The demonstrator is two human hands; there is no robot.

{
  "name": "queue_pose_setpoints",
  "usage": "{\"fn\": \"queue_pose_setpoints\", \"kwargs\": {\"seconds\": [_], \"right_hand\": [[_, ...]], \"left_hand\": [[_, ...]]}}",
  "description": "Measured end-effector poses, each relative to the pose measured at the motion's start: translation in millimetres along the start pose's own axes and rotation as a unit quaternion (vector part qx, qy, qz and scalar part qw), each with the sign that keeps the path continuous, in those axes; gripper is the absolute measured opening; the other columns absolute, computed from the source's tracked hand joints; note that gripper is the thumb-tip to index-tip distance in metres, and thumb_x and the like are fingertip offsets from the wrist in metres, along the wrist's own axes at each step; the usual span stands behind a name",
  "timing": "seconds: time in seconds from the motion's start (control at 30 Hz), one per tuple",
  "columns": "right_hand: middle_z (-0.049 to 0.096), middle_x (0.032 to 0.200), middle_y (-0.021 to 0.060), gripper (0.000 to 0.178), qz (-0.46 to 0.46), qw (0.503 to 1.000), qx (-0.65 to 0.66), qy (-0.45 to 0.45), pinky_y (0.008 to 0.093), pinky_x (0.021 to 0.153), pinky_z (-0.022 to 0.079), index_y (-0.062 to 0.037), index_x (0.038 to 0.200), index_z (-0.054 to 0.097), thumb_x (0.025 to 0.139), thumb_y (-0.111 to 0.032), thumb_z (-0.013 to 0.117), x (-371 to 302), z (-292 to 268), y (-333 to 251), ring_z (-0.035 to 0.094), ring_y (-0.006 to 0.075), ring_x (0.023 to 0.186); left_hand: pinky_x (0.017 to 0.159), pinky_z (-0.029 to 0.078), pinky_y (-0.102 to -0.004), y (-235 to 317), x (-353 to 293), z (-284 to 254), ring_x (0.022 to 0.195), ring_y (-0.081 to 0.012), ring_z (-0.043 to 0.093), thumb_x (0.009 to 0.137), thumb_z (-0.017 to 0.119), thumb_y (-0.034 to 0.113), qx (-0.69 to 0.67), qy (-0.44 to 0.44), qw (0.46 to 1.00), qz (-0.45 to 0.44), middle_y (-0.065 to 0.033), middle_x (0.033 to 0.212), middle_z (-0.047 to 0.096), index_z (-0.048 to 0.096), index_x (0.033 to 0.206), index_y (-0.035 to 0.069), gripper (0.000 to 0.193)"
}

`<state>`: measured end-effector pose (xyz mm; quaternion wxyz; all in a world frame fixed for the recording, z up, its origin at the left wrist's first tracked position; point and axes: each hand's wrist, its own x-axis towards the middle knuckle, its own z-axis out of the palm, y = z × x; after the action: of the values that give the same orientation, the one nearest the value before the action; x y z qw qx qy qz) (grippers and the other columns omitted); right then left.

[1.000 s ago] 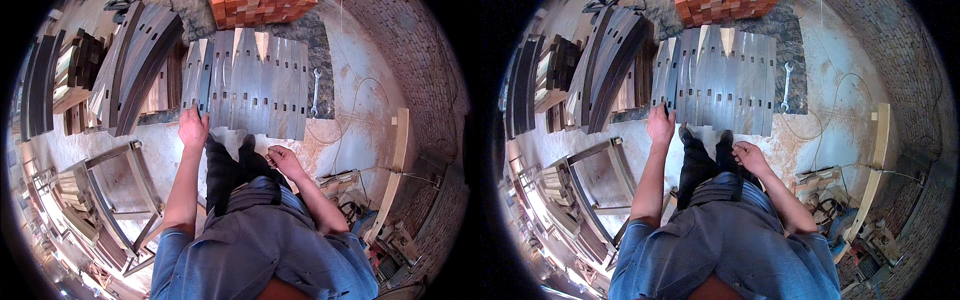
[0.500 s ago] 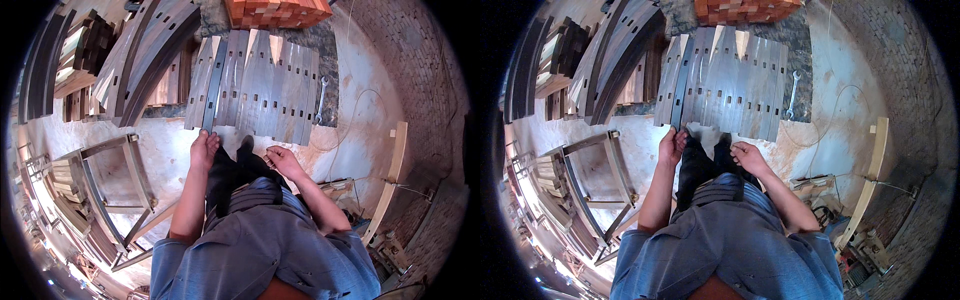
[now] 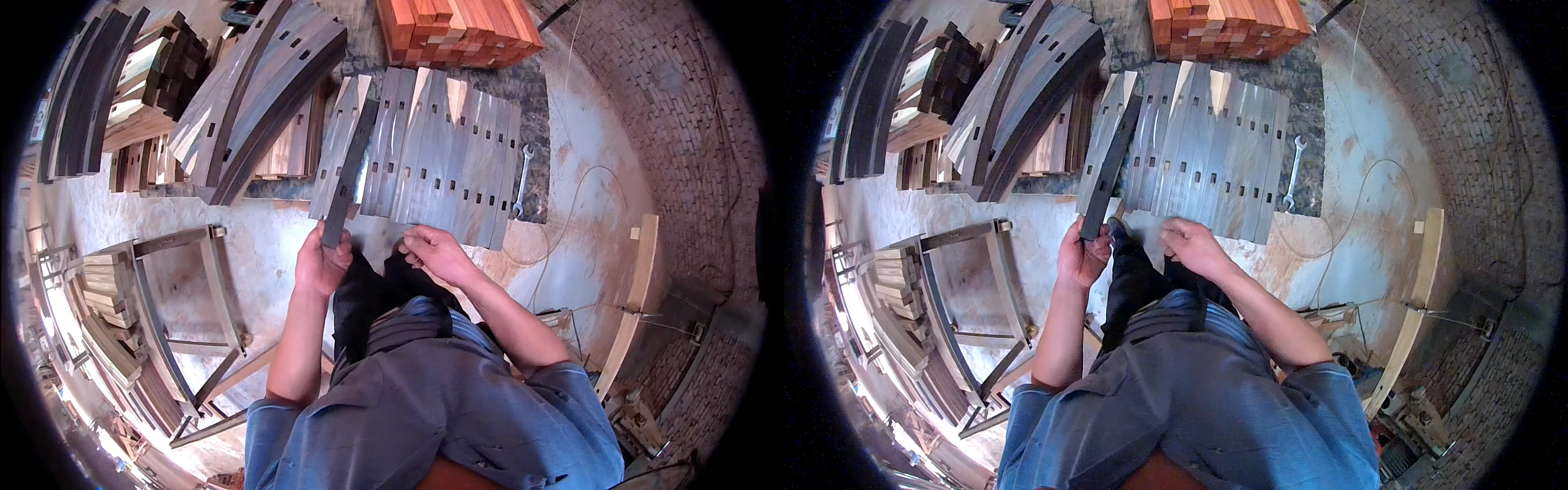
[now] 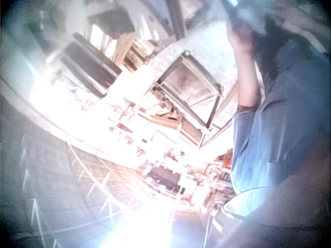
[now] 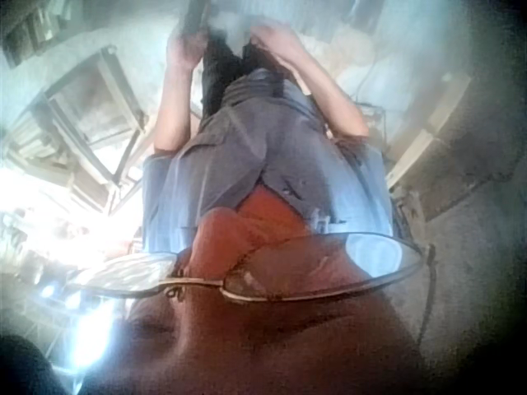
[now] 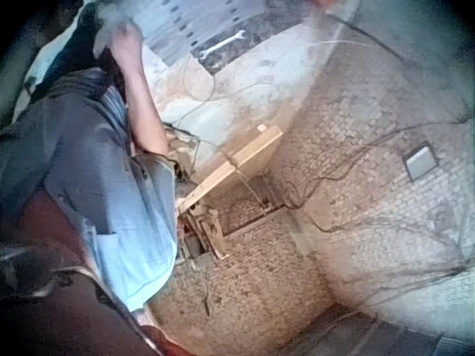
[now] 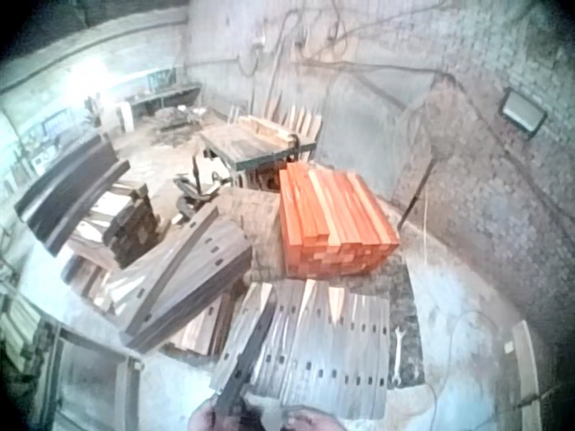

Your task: The person repeatedly picks up individual curved wooden slats from a pile, briefly inspects them, and places them into a neat stack on the floor. The task involves handling multiple pieces of wood one by one in a workshop environment.

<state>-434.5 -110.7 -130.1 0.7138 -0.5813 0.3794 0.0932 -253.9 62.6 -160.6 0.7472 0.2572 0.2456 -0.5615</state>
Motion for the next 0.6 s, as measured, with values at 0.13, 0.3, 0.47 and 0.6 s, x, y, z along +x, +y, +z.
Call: {"fn": "queue_pose_setpoints", "kwargs": {"seconds": [0.13,0.3,0.47,0.6], "right_hand": [[0.067,0.097,0.0082,0.032,-0.041,0.999,0.009,-0.003,0.0285,0.073,0.052,0.0032,0.118,0.057,0.099,-0.022,0.052,6,9,-23,0.061,0.0130,0.080],[0.064,0.108,0.0094,0.034,-0.094,0.993,0.074,-0.008,0.0304,0.077,0.052,0.0019,0.124,0.052,0.100,-0.022,0.051,14,18,-53,0.061,0.0148,0.091],[0.063,0.110,0.0078,0.035,-0.198,0.930,0.303,-0.069,0.0324,0.080,0.051,0.0001,0.125,0.052,0.098,-0.023,0.053,17,21,-92,0.061,0.0151,0.095],[0.061,0.117,0.0085,0.029,-0.188,0.900,0.380,-0.101,0.0391,0.090,0.048,-0.0038,0.124,0.053,0.099,-0.019,0.049,16,10,-96,0.060,0.0188,0.105]], "left_hand": [[0.049,0.045,-0.0248,-8,-41,28,0.062,-0.0152,0.060,0.093,0.058,0.029,0.148,-0.015,0.986,0.082,-0.0071,0.083,0.062,0.051,0.127,0.004,0.043],[0.055,0.045,-0.0239,-16,-89,47,0.066,-0.0119,0.059,0.090,0.057,0.014,0.376,-0.003,0.911,0.172,-0.0057,0.084,0.062,0.045,0.140,0.003,0.053],[0.067,0.048,-0.0247,-15,-92,52,0.080,-0.0116,0.057,0.087,0.060,0.003,0.579,-0.013,0.762,0.290,-0.0058,0.095,0.059,0.052,0.135,0.002,0.049],[0.074,0.050,-0.0313,-17,-92,75,0.088,-0.0235,0.061,0.079,0.063,-0.002,0.749,-0.052,0.484,0.449,-0.0140,0.101,0.058,0.057,0.126,0.001,0.047]]}}
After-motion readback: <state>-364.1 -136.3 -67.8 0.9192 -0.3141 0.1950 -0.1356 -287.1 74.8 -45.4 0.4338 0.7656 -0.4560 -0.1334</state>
